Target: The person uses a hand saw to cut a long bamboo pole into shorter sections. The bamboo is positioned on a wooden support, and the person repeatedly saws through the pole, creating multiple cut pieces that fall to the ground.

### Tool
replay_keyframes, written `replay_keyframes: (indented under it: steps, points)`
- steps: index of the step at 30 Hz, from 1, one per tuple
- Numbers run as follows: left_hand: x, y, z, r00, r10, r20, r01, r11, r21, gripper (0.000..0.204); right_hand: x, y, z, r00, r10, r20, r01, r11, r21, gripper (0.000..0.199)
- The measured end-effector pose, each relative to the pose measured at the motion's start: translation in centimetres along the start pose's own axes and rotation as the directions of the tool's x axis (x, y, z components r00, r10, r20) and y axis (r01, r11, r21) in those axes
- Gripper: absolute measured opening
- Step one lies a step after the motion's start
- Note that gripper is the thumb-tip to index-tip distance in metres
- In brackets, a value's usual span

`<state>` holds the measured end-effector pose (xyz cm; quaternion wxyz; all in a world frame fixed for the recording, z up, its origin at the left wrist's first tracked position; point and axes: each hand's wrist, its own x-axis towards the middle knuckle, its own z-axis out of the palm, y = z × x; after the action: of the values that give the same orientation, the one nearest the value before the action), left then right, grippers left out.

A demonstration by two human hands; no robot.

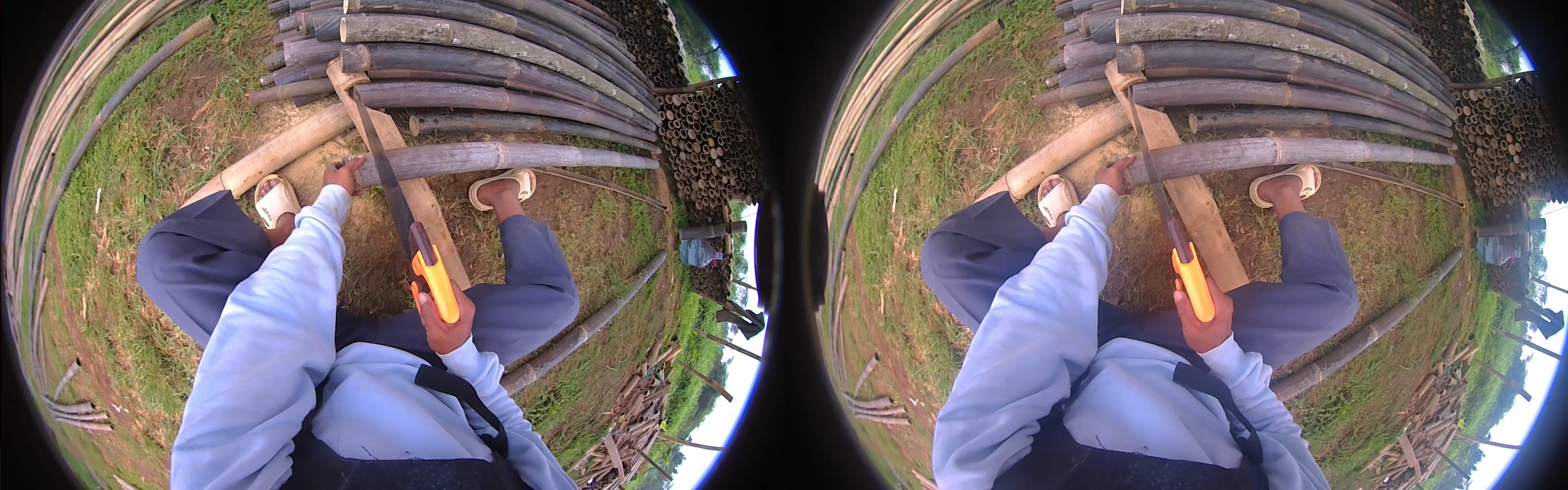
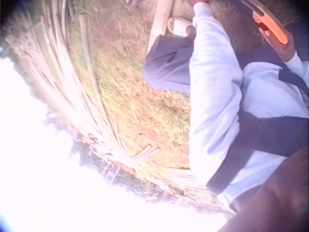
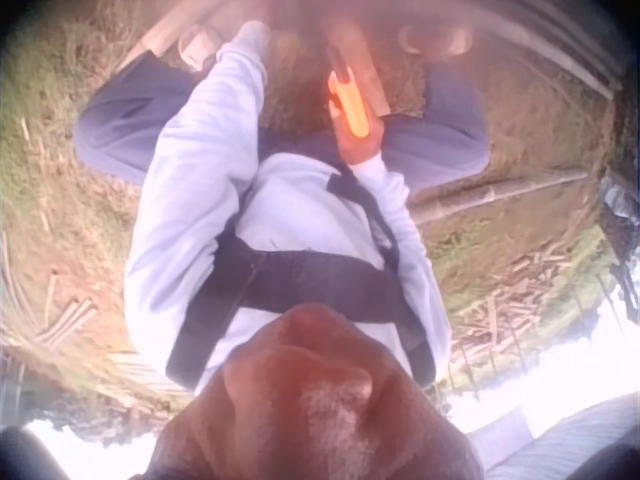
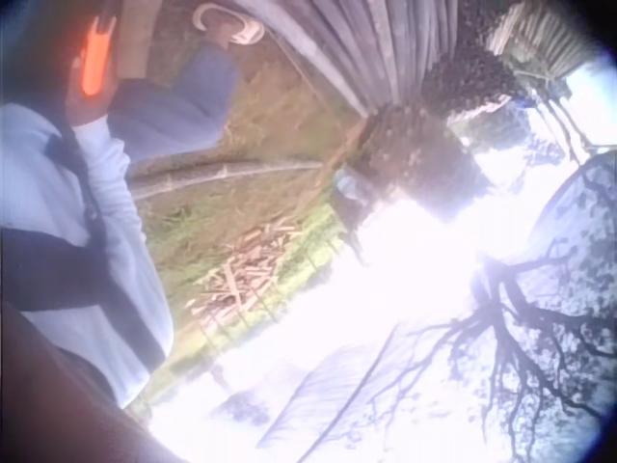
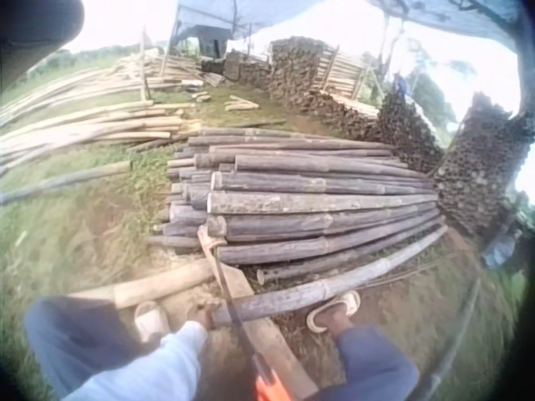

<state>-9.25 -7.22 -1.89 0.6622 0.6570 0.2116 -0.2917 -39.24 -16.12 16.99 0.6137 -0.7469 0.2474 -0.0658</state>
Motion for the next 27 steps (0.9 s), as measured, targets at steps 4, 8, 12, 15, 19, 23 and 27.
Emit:
replay_keyframes:
  steps: [4, 8, 12, 15, 19, 23, 27]
  points:
    - [1.0, 0.0, 0.2, 0.999, -0.046, -0.009, 0.046, 0.996, 0.072, 0.079, -0.9, 0.0, -0.1, 0.998, 0.061, -0.032, -0.061, 0.998, -0.007, 0.021]
    - [2.4, 0.6, 1.3, 0.969, 0.117, -0.218, -0.019, 0.913, 0.407, 0.072, -1.2, -0.4, 0.4, 0.998, 0.017, -0.061, -0.016, 1.000, 0.021, 0.020]
    - [1.9, 0.8, 2.8, 0.936, 0.048, -0.347, 0.106, 0.905, 0.412, 0.062, -0.1, -0.1, 1.1, 0.998, 0.030, -0.054, -0.031, 0.999, -0.022, 0.021]
    - [1.1, 1.0, 3.3, 0.905, 0.097, -0.415, 0.093, 0.905, 0.414, 0.059, 0.4, 0.1, 1.3, 0.998, -0.043, -0.039, 0.039, 0.994, -0.101, 0.022]
    - [1.0, 1.5, 3.4, 0.899, -0.034, -0.436, 0.170, 0.946, 0.277, 0.057, 0.0, -0.4, 1.1, 0.994, 0.104, -0.030, -0.106, 0.991, -0.084, 0.023]
    - [1.1, 1.6, 3.3, 0.903, 0.036, -0.428, 0.120, 0.936, 0.332, 0.056, 0.2, -0.8, 1.5, 0.994, -0.091, -0.067, 0.086, 0.993, -0.081, 0.022]
    - [2.0, 1.6, 3.5, 0.901, -0.045, -0.431, 0.182, 0.942, 0.283, 0.056, 2.8, 0.3, 2.5, 0.997, -0.071, -0.043, 0.063, 0.982, -0.175, 0.021]
